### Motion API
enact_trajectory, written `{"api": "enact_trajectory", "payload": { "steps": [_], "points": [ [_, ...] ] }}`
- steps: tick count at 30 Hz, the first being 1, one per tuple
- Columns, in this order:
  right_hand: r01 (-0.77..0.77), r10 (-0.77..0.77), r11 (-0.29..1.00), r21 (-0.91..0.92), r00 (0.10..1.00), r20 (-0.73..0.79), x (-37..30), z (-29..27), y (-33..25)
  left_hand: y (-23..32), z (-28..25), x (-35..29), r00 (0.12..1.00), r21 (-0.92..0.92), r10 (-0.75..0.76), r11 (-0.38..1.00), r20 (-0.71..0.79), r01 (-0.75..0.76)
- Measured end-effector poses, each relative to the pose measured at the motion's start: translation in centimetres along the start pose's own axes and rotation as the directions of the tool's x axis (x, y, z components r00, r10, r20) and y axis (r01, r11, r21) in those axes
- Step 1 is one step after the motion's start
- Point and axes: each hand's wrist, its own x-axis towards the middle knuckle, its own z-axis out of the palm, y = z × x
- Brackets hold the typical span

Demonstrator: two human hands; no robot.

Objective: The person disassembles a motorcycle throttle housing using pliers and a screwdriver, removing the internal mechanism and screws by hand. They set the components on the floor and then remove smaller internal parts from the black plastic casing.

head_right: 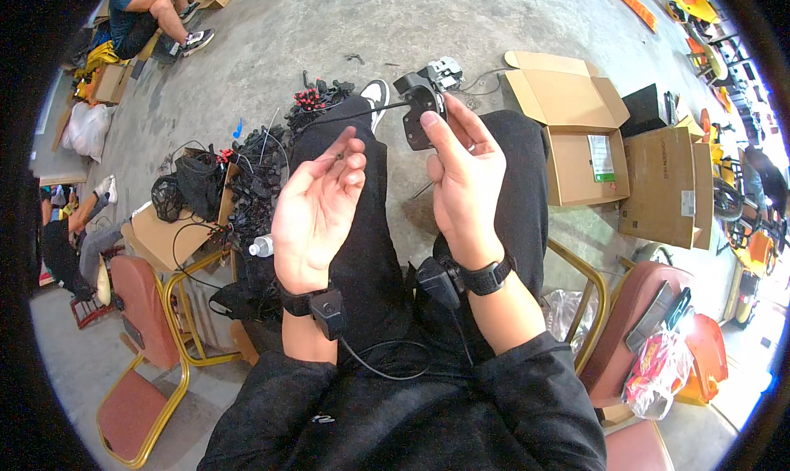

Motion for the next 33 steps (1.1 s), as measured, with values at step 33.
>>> {"api": "enact_trajectory", "payload": {
  "steps": [33],
  "points": [
    [0.734,-0.451,0.535,-0.418,0.667,0.592,-2.5,0.3,-0.4,-2.0,-2.0,0.1,0.888,0.393,0.292,0.816,0.355,-0.425]
  ]
}}
